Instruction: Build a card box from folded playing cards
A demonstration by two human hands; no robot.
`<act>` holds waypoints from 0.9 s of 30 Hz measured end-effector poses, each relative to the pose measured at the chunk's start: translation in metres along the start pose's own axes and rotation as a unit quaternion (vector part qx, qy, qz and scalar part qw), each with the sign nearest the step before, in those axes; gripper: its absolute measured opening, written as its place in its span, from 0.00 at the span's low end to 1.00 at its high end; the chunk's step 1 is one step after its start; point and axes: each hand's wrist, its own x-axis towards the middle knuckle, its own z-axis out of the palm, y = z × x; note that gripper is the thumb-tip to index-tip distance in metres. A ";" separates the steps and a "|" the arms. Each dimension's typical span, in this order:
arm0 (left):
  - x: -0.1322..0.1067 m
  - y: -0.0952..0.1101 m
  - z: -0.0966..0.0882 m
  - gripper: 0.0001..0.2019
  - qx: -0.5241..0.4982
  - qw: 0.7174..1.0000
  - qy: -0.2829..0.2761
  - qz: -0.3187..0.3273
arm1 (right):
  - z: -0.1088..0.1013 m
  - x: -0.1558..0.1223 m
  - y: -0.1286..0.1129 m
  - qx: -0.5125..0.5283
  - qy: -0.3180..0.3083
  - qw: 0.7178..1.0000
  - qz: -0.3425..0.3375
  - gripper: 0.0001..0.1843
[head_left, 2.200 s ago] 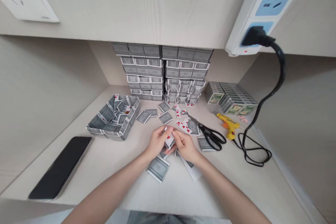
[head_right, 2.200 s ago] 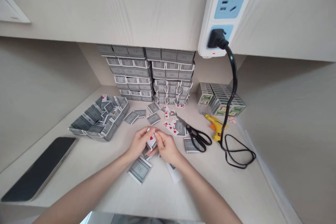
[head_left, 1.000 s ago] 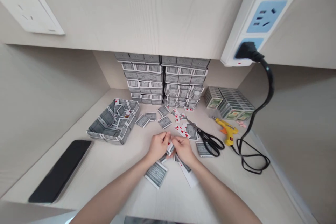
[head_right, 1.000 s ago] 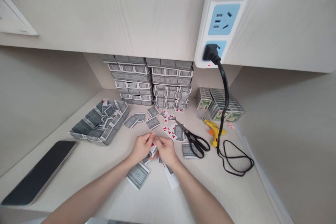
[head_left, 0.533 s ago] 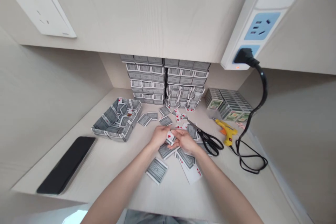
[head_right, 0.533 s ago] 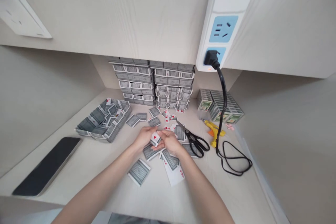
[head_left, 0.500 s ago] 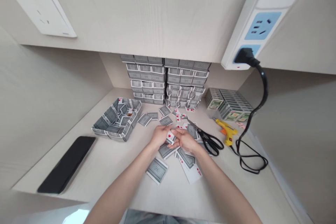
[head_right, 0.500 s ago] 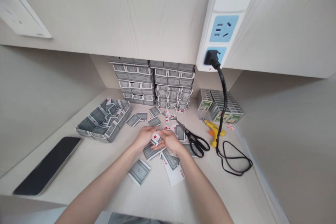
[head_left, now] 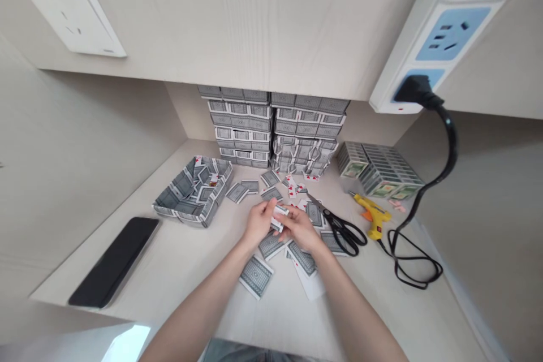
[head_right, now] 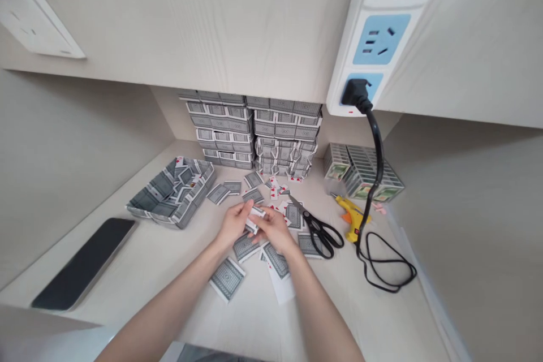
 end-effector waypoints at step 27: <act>-0.008 0.012 -0.011 0.13 0.234 0.961 0.019 0.143 | 0.004 -0.006 -0.009 0.150 -0.018 0.988 -0.022 0.15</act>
